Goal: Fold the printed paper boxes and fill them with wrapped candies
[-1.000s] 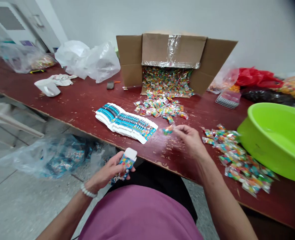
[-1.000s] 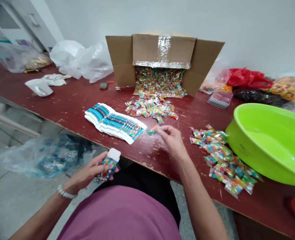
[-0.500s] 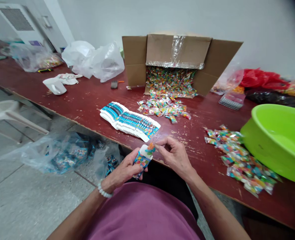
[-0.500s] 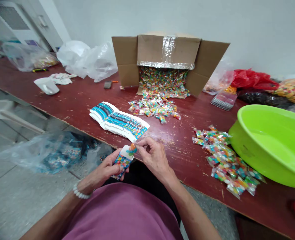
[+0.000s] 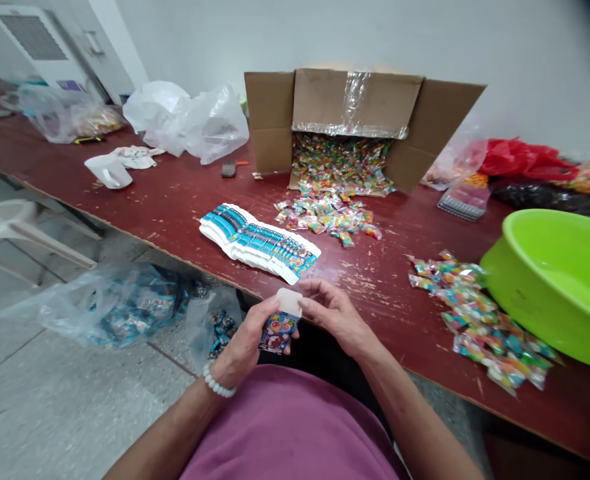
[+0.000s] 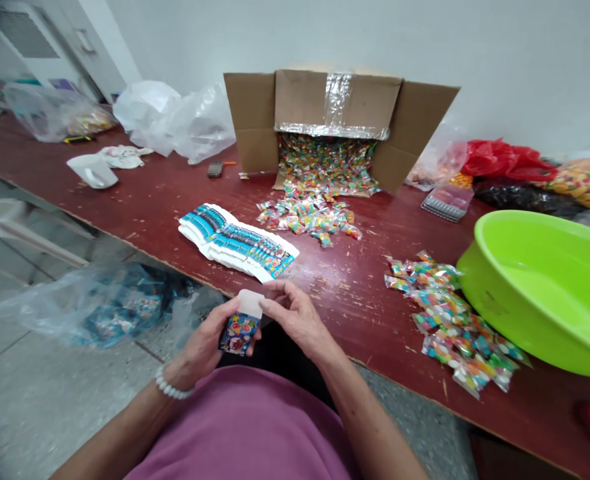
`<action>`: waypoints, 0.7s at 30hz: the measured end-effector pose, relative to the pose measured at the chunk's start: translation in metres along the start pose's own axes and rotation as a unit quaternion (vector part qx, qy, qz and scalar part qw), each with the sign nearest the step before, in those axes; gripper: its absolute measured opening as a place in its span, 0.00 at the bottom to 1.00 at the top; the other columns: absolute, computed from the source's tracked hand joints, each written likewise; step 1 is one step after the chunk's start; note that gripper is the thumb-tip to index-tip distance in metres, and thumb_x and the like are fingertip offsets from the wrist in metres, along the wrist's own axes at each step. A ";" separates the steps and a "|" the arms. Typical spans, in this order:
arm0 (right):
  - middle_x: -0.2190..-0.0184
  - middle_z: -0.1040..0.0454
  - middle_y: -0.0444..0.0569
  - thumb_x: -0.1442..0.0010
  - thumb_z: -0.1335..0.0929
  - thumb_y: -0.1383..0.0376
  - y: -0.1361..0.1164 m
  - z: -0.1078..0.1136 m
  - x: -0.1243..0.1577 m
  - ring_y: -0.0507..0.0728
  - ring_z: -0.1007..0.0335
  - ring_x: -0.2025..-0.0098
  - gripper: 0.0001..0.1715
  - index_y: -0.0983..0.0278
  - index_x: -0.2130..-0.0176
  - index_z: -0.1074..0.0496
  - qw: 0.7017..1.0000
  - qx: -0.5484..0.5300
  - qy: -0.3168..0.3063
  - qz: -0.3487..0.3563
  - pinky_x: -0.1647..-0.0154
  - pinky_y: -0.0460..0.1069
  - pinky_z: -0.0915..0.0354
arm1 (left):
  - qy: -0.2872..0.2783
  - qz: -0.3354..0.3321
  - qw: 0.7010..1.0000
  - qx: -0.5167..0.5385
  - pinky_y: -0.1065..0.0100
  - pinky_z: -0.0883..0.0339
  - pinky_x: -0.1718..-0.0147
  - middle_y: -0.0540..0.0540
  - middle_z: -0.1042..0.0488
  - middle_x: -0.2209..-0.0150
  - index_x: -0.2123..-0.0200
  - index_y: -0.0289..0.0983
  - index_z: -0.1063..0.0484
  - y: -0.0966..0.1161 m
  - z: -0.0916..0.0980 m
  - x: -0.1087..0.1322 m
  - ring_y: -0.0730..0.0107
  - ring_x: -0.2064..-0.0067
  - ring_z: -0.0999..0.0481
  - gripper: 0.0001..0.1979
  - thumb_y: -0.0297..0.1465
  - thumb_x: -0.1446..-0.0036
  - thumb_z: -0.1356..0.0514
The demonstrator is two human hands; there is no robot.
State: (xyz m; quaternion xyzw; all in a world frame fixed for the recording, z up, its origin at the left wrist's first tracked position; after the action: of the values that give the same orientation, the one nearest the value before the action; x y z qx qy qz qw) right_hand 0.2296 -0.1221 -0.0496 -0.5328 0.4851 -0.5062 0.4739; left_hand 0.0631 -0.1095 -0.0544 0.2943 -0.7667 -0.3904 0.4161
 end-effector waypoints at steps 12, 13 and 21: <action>0.60 0.18 0.50 0.33 0.34 0.60 -0.016 -0.022 0.011 0.59 0.22 0.57 0.12 0.57 0.60 0.20 0.943 0.204 0.003 0.263 0.53 0.53 0.29 | -0.025 0.092 0.979 0.178 0.68 0.30 0.85 0.48 0.27 0.78 0.60 0.36 0.28 -0.006 -0.005 -0.003 0.68 0.81 0.28 0.23 0.52 0.38 0.44; 0.60 0.18 0.50 0.33 0.34 0.60 -0.016 -0.022 0.011 0.59 0.22 0.56 0.12 0.57 0.61 0.20 0.947 0.199 -0.007 0.253 0.53 0.54 0.29 | -0.025 0.089 0.978 0.187 0.68 0.30 0.85 0.49 0.27 0.78 0.59 0.37 0.28 -0.005 -0.005 -0.004 0.68 0.81 0.27 0.22 0.51 0.37 0.45; 0.66 0.19 0.48 0.39 0.30 0.58 -0.006 -0.025 0.004 0.50 0.29 0.78 0.11 0.63 0.63 0.22 0.999 0.022 -0.033 0.026 0.76 0.46 0.31 | 0.012 0.047 0.995 0.082 0.71 0.35 0.85 0.45 0.23 0.75 0.53 0.33 0.24 -0.012 -0.003 -0.004 0.72 0.83 0.30 0.34 0.58 0.39 0.49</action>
State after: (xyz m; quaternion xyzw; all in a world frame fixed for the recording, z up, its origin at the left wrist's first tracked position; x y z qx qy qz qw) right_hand 0.2052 -0.1261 -0.0422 -0.5254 0.4719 -0.4866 0.5142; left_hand 0.0689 -0.1141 -0.0653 0.2958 -0.8039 -0.3027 0.4178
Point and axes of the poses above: each hand's wrist, its own x-axis away from the middle knuckle, its own z-axis out of the back of the hand, y = z × x, the point moved 3 cm from there along -x, towards the middle knuckle
